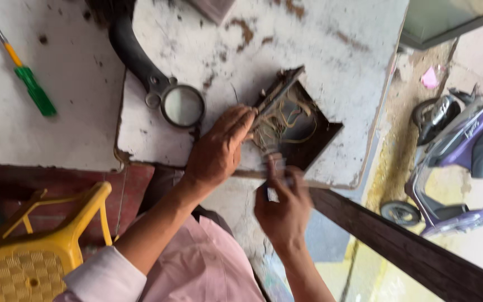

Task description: The person selects small electronic components from a plastic box, then uses a screwdriver to open a metal box and pliers to strip and adjust wires inside. The person works at a cluttered workbench with various tools and electronic parts.

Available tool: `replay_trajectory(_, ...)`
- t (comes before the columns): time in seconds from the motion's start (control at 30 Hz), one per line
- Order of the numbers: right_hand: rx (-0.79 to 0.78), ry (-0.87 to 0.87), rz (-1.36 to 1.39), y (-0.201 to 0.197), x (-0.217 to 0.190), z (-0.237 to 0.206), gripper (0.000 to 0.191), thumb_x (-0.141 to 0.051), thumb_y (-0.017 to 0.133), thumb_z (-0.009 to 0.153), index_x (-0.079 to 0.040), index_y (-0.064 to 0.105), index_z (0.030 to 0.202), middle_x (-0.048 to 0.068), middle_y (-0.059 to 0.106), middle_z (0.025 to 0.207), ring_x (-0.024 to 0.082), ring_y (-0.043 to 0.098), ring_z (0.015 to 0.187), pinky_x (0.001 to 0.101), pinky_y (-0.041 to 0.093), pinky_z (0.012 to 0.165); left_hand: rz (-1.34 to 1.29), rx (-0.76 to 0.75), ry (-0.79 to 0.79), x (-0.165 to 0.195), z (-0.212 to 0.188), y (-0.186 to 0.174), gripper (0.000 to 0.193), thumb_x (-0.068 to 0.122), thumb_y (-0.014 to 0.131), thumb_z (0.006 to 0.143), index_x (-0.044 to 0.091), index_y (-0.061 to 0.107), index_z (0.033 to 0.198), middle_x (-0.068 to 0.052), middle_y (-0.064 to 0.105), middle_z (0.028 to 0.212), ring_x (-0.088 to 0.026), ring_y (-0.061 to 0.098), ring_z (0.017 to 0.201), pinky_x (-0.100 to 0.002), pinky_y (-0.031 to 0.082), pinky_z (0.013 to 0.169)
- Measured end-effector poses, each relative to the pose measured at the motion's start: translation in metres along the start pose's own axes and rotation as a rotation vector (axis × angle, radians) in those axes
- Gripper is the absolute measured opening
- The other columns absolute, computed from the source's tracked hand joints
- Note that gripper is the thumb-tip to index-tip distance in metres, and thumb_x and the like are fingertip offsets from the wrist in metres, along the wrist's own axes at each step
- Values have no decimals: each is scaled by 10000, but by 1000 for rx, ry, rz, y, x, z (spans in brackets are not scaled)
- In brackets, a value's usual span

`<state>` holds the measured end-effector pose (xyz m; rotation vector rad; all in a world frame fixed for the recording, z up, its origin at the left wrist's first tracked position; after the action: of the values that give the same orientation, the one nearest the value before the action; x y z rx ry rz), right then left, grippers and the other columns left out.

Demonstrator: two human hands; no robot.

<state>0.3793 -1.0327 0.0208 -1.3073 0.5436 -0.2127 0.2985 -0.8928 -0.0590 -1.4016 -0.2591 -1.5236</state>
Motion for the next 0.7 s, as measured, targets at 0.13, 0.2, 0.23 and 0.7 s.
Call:
replay_trajectory(0.13, 170, 164, 203, -12, 10, -2, 537, 45, 736, 794, -94, 684, 1309, 158, 676, 1155, 217, 693, 881, 365, 596, 650, -2, -18, -29, 0, -2, -1, 457, -31, 597, 944, -28, 573, 1400, -229, 587, 1419, -360, 561, 1341, -391, 495, 1101)
replay_trajectory(0.2, 464, 90, 97, -32, 5, -7, 507, 68, 735, 880, -33, 622, 1364, 173, 630, 1118, 256, 642, 895, 427, 569, 742, -37, -22, -27, 1, -2, -1, 459, -42, 585, 954, -24, 568, 1412, -218, 591, 1423, -357, 554, 1361, -392, 492, 1127)
replay_trajectory(0.23, 219, 144, 111, -17, 8, 0, 549, 63, 739, 825, -45, 650, 1356, 172, 656, 1088, 265, 654, 845, 428, 570, 713, -36, 2, -3, 1, 0, -2, 460, -48, 579, 959, -22, 565, 1417, -213, 593, 1425, -356, 550, 1372, -392, 490, 1140)
replay_trajectory(0.7, 201, 115, 184, -18, 5, 6, 501, 112, 664, 842, 2, 691, 1330, 141, 708, 981, 201, 653, 713, 306, 507, 573, 19, -7, -18, -5, -1, 0, 464, -61, 564, 946, -38, 563, 1410, -216, 591, 1431, -348, 549, 1370, -375, 504, 1118)
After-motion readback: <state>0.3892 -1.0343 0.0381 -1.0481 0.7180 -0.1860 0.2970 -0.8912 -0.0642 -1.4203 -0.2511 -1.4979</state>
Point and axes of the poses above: each hand's wrist, its own z-axis towards the middle knuckle, its own y-axis out of the palm, x = y × z, the point moved 6 cm from there along z, towards the middle knuckle
